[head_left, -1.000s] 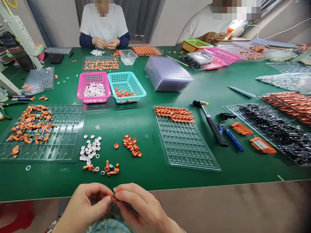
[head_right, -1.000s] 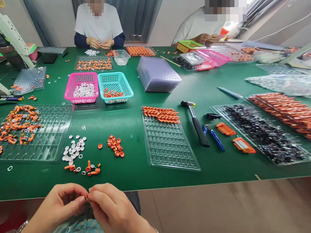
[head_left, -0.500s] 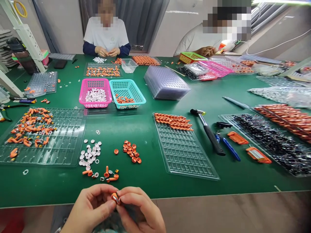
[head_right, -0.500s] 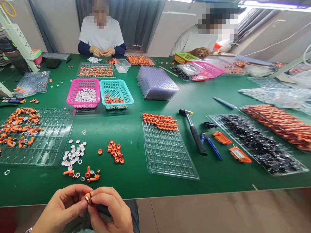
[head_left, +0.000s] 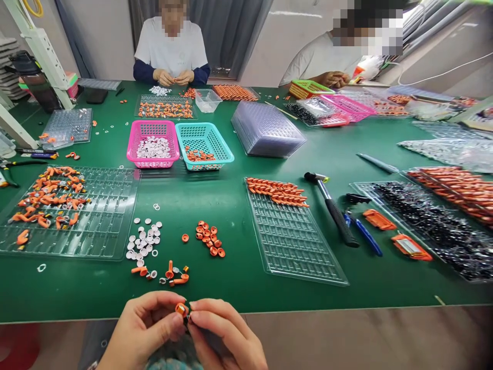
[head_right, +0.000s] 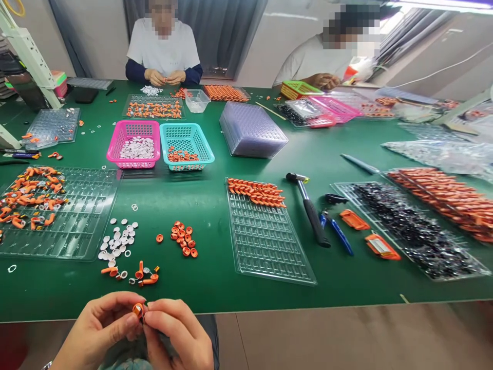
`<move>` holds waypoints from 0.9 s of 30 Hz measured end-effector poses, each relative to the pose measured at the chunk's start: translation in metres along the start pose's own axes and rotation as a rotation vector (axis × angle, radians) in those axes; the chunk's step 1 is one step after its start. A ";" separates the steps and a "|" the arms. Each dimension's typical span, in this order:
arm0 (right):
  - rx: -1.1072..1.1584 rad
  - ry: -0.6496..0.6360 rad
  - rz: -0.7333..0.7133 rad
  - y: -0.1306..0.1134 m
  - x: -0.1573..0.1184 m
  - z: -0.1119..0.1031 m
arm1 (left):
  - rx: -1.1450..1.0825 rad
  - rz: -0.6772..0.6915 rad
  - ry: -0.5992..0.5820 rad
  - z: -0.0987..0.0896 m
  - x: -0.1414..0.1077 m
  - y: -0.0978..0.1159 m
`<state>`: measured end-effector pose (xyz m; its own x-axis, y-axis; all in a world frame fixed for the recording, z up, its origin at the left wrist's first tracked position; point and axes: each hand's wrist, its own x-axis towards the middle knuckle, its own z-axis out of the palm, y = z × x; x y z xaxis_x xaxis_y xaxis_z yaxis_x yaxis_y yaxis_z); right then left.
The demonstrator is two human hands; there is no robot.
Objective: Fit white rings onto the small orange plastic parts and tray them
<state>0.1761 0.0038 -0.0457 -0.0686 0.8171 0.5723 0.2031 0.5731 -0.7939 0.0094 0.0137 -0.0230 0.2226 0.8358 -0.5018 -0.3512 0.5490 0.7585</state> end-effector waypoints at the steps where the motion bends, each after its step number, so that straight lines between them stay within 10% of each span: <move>1: -0.009 -0.002 -0.027 0.000 0.000 0.000 | 0.004 0.001 0.000 0.000 0.000 0.000; 27: 0.050 -0.121 0.065 0.002 -0.005 -0.006 | 0.763 0.468 0.155 0.015 -0.009 0.012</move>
<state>0.1825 0.0003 -0.0494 -0.1748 0.8526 0.4926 0.1621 0.5183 -0.8397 0.0172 0.0135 -0.0029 0.0649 0.9946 -0.0813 0.3348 0.0551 0.9407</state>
